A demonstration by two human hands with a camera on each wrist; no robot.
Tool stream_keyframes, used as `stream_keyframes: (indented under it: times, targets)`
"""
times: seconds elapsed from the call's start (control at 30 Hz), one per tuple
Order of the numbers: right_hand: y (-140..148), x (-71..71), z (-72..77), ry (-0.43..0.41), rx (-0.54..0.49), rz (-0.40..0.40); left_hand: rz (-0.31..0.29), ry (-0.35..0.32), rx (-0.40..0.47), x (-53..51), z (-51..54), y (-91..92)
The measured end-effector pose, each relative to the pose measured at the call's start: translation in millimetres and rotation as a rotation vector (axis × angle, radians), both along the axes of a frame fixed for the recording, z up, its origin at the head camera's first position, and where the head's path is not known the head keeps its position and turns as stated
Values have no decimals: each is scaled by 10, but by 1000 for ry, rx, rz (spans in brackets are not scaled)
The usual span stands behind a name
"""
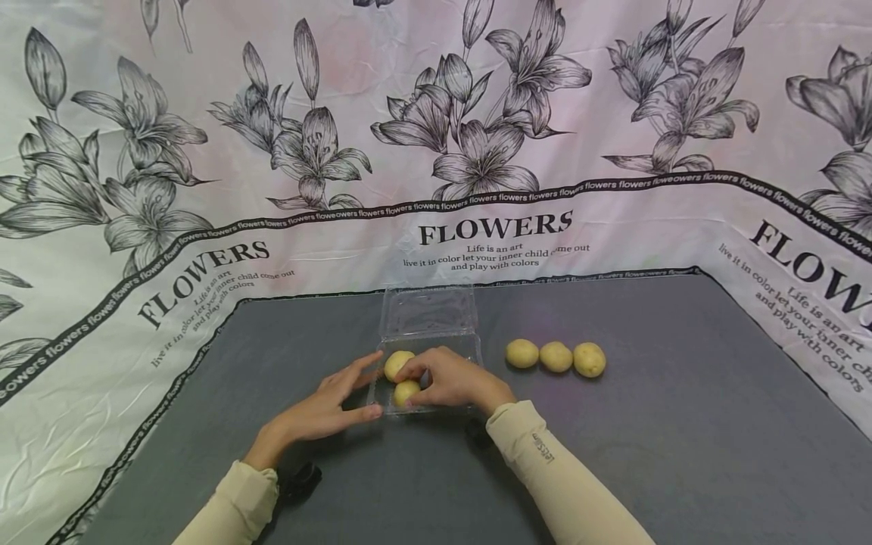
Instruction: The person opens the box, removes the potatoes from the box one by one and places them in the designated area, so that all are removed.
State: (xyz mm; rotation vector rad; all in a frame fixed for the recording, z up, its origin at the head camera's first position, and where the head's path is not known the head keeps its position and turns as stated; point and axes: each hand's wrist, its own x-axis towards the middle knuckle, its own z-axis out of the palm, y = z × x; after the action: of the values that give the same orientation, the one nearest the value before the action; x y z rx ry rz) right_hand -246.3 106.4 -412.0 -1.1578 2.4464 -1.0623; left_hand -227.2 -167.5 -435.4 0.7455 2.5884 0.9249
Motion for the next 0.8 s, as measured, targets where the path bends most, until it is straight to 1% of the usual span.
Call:
stream_keyframes:
  times: [0.33,0.8]
  targets:
    - [56,14,30,46,-15,-14,5,-4,6,14,26,11]
    - [216,71,78,-19,-129,-55,4,-16,4,10,25,1]
